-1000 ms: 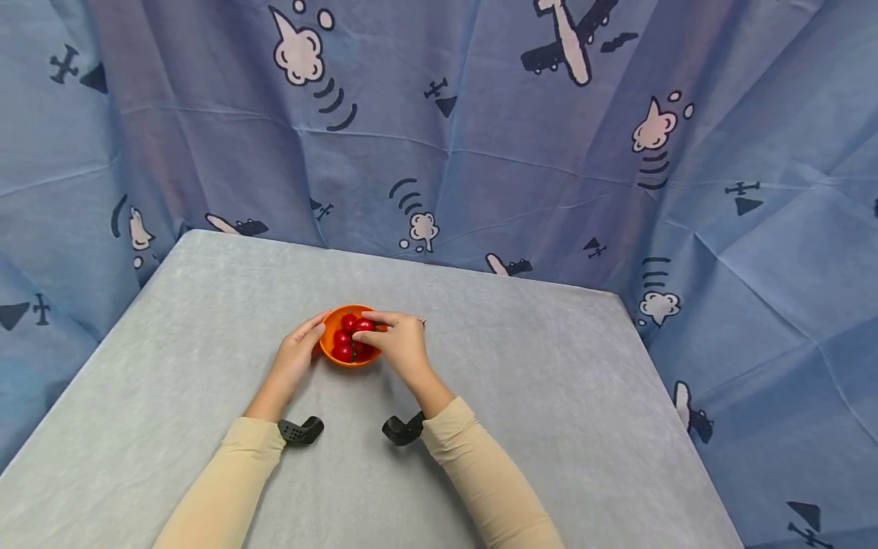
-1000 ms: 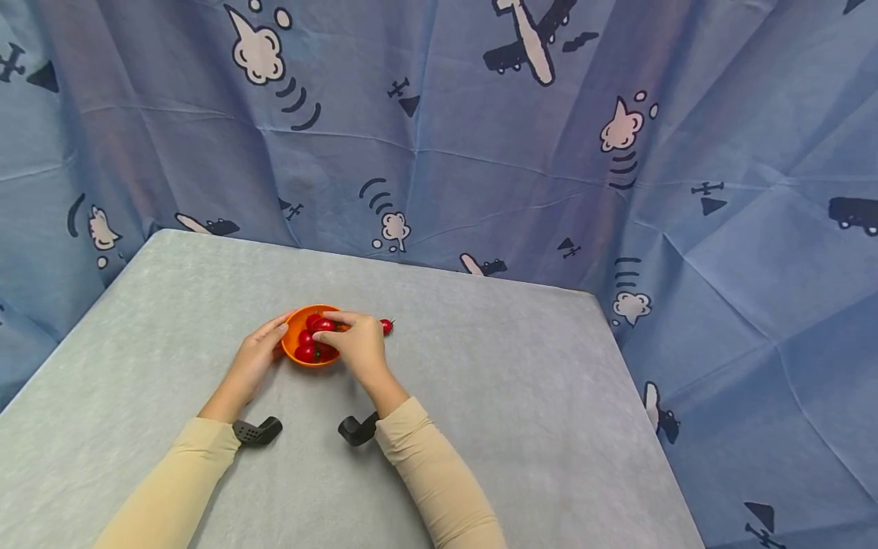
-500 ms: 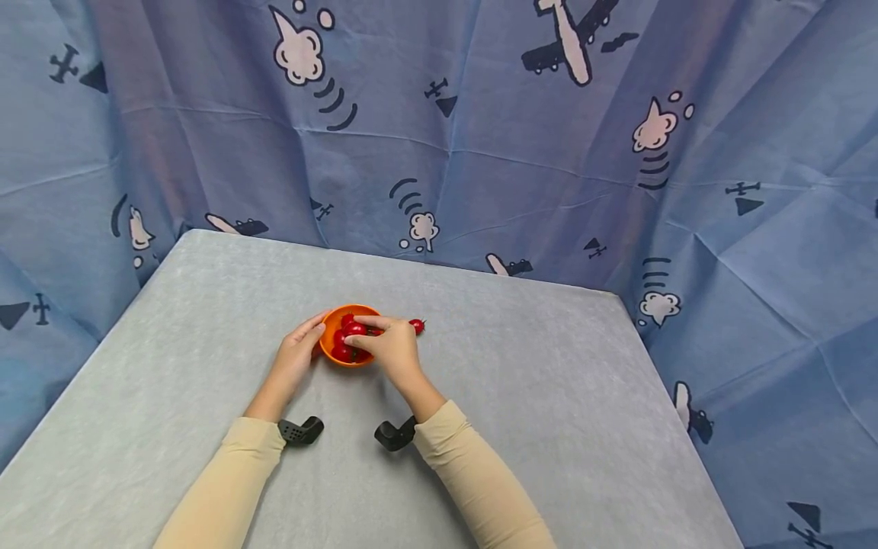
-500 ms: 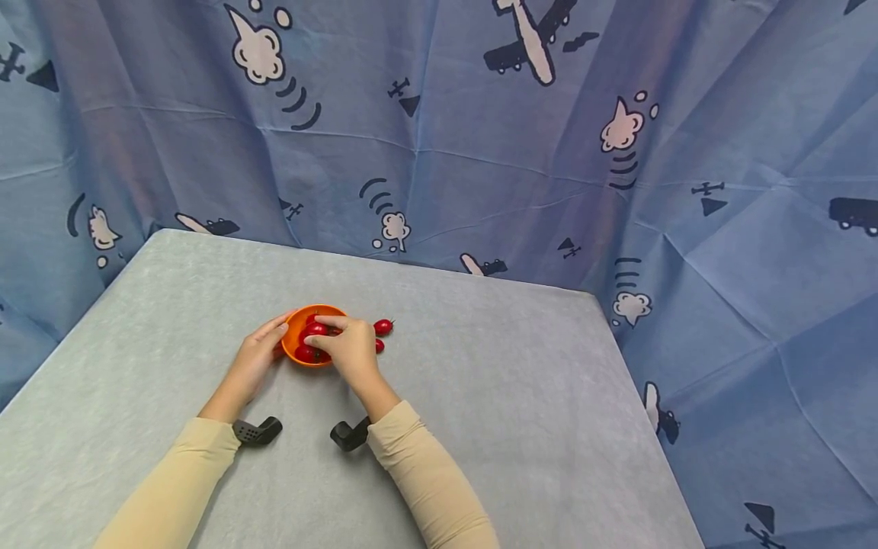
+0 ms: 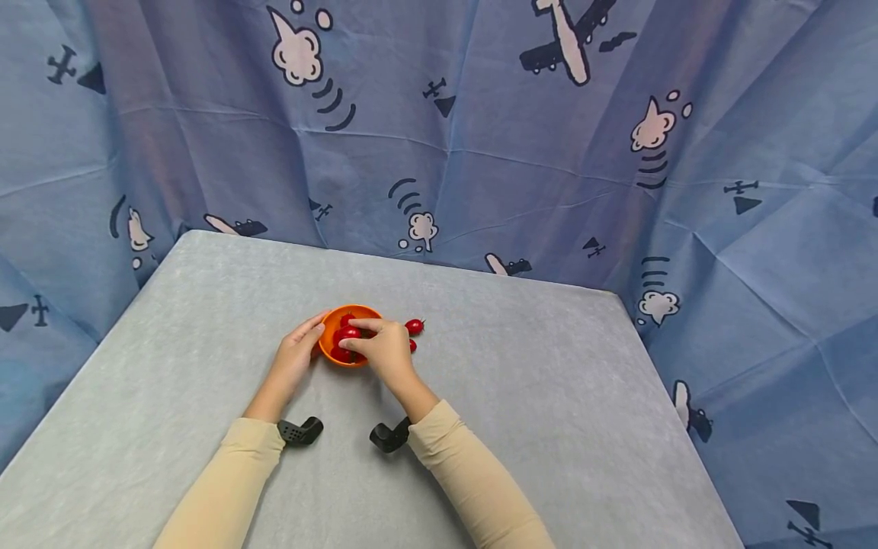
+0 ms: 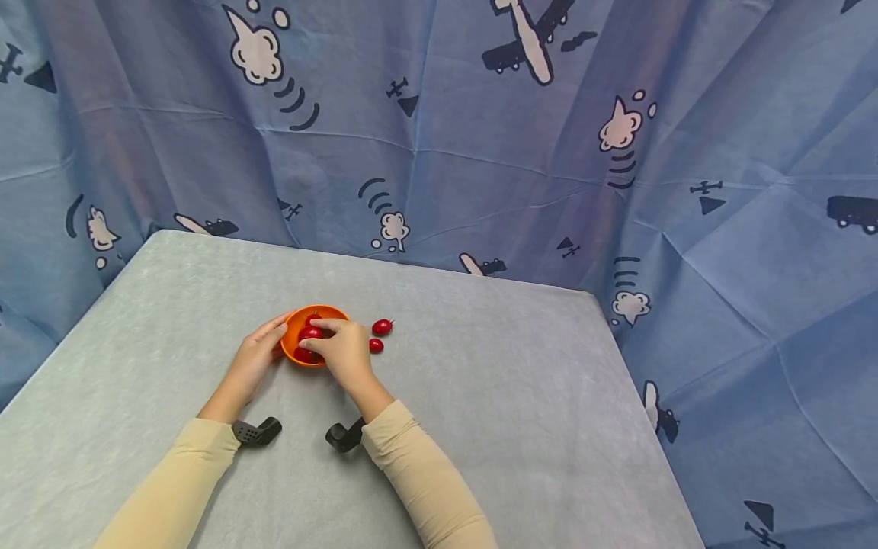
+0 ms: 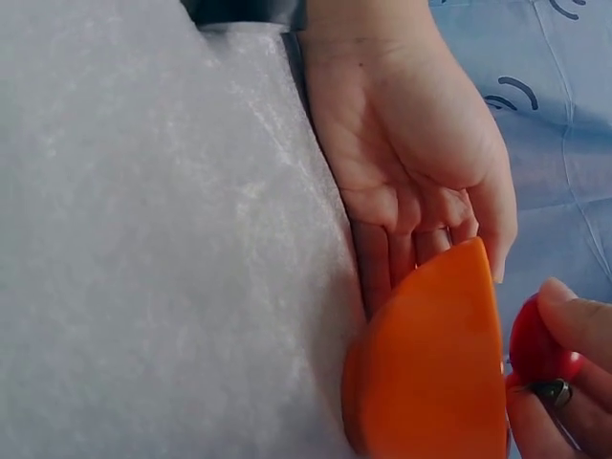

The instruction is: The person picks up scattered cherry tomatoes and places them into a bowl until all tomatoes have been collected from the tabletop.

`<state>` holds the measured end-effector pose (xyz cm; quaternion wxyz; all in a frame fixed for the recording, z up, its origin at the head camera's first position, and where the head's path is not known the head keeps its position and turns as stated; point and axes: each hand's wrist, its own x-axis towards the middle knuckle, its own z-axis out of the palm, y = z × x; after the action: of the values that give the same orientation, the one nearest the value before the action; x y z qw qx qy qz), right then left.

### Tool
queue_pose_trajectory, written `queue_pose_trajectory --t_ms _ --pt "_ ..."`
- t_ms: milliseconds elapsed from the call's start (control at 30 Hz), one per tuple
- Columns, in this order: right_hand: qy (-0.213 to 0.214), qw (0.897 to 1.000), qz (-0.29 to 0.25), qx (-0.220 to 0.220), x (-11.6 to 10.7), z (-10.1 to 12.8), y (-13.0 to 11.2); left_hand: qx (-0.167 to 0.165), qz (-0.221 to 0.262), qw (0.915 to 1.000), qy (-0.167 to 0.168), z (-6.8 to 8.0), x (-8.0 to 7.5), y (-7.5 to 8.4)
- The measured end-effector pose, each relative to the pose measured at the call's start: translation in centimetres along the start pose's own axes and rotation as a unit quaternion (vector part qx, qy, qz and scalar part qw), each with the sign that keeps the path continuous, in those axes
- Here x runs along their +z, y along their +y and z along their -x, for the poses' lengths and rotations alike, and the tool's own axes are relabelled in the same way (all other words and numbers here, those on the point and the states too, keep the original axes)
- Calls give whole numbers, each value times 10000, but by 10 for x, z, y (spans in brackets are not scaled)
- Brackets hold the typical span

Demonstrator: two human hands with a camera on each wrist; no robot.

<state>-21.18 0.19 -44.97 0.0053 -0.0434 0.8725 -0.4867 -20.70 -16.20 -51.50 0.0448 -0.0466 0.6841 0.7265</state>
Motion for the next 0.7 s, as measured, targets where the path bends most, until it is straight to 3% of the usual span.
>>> queue_pose_trajectory --t_ms 700 --pt "-137 9992 382 -53 3 -3 0 -10 20 10000 -4 0 -1 1"
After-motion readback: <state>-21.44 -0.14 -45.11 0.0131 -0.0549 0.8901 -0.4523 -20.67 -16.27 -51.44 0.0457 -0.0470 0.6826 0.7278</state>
